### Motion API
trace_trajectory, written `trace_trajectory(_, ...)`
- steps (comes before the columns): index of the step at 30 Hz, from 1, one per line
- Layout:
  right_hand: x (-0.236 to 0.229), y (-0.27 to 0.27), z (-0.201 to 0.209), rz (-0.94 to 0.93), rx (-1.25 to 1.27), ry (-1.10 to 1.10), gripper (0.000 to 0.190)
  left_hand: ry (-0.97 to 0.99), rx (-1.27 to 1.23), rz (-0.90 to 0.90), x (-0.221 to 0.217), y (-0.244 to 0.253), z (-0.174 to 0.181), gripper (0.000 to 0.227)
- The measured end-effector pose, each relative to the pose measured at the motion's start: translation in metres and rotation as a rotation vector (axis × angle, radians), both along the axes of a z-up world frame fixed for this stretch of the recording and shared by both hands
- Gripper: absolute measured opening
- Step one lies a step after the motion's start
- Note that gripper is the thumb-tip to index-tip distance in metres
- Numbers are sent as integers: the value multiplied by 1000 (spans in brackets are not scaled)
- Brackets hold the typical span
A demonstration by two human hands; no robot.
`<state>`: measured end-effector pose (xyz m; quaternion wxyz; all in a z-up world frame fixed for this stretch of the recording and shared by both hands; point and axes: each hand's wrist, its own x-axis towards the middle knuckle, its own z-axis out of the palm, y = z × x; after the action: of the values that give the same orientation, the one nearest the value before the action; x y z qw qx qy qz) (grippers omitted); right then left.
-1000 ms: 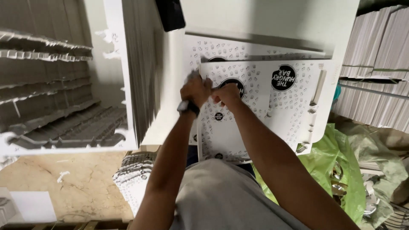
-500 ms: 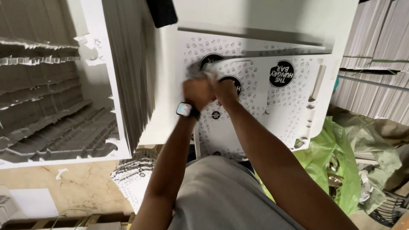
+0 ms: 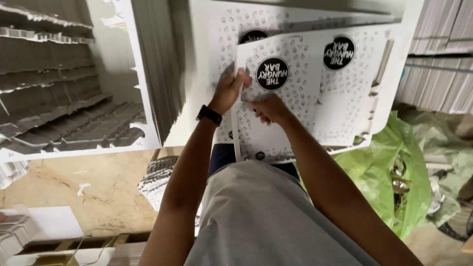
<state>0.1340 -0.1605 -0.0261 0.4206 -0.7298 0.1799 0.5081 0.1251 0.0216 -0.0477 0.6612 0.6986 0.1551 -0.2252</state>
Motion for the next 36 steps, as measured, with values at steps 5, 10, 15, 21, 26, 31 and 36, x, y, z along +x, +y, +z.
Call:
trace_trajectory(5,2,6,7,170,-74,-45,50,116,-39,76,-15,-19,7,64)
trace_trajectory(10,14,6,26,162,-32,9,41,171,-305,278,5,-9,32,70)
trace_trajectory(15,8,-1,3,166,-82,19,32,321,-420,252,0,-7,12,66)
trace_trajectory(21,20,5,20,192,-104,41,35,360,-357,171,-9,-4,23,67)
trace_trajectory(26,14,3,-2,320,-241,75,38,366,-300,158,-22,-11,46,67)
trace_trajectory(31,-15,-16,-65,346,-281,45,35,619,68,82,-14,-38,158,53)
trace_trajectory(36,-1,11,-3,448,-357,-90,51,57,267,299,-7,-63,99,29)
